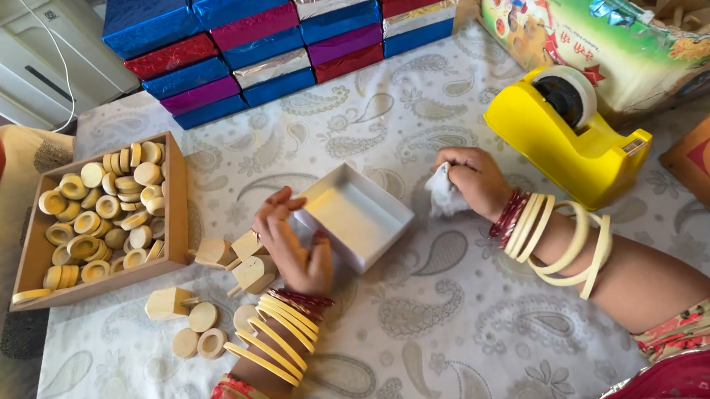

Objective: The person places small wooden pieces into a small white box, uses a white cloth to wipe the items, and then puts the box inside a decorative outer sleeve.

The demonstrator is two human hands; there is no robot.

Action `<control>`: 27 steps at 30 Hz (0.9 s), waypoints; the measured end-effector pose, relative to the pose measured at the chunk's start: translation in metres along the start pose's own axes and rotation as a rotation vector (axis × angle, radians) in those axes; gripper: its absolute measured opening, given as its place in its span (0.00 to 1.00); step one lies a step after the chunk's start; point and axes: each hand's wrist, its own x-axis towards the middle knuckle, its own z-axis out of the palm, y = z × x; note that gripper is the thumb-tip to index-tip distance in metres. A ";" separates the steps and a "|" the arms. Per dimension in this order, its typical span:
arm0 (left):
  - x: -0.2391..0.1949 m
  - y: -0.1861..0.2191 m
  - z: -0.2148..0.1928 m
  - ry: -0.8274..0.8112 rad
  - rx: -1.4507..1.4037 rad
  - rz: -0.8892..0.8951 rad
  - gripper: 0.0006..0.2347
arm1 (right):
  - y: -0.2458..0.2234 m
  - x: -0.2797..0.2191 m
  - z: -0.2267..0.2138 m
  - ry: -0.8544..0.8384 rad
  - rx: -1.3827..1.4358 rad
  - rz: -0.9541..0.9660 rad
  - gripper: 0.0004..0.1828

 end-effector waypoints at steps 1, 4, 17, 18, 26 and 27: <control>0.000 0.006 0.001 0.027 0.342 0.187 0.23 | 0.006 0.002 -0.002 0.176 -0.445 -0.087 0.10; 0.004 0.062 0.010 -0.185 0.669 0.415 0.19 | -0.018 -0.001 0.026 0.327 -0.499 -0.218 0.09; -0.015 0.057 0.021 -0.731 0.228 0.315 0.15 | -0.050 -0.019 0.070 0.027 -0.904 -0.575 0.11; -0.017 0.060 0.024 -0.713 0.338 0.286 0.16 | -0.047 -0.019 0.071 -0.032 -0.836 -0.543 0.12; -0.025 0.055 0.023 -0.692 0.549 0.242 0.09 | -0.042 -0.024 0.091 -0.317 -0.812 -0.521 0.12; -0.024 0.057 0.025 -0.671 0.478 0.259 0.08 | -0.037 -0.018 0.085 -0.154 -0.806 -0.540 0.10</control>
